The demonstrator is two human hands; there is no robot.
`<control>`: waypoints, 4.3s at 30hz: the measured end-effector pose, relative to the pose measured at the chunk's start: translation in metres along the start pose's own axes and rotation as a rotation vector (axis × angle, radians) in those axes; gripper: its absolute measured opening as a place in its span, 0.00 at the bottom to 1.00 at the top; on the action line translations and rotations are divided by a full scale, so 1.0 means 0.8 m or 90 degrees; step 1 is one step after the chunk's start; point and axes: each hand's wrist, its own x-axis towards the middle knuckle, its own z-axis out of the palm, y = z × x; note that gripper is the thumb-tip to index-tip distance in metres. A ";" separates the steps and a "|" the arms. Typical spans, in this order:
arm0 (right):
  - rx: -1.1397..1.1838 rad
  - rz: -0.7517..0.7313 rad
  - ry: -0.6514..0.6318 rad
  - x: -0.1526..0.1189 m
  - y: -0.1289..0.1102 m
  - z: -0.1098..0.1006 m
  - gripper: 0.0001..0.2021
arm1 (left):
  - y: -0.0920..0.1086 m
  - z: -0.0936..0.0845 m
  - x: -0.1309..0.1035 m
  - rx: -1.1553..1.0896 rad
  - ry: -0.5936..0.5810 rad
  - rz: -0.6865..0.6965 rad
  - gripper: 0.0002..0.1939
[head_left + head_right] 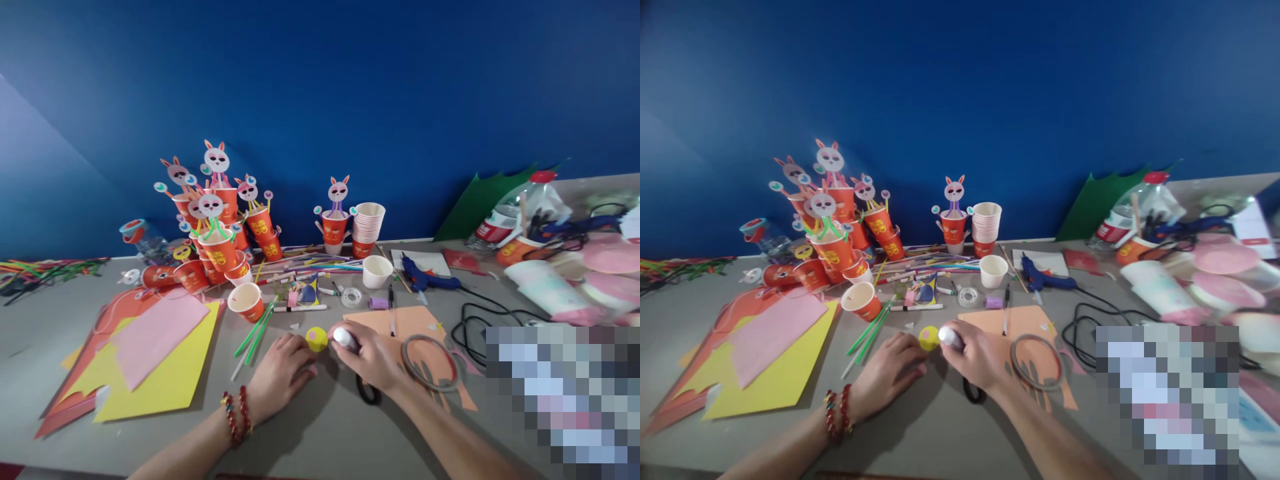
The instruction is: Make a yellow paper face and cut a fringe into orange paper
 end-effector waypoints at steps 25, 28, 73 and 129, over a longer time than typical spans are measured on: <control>-0.051 0.043 -0.055 -0.008 -0.027 0.001 0.01 | 0.023 0.000 0.042 -0.273 0.400 -0.053 0.10; 0.001 0.069 -0.081 -0.009 -0.026 0.004 0.05 | 0.029 -0.001 0.038 -0.103 0.452 0.061 0.15; 0.142 0.023 -0.074 -0.011 -0.021 0.004 0.06 | 0.026 0.012 0.007 0.024 0.375 0.228 0.40; 0.086 0.008 -0.029 -0.011 -0.025 0.003 0.07 | 0.027 0.005 0.013 -0.020 0.370 0.285 0.40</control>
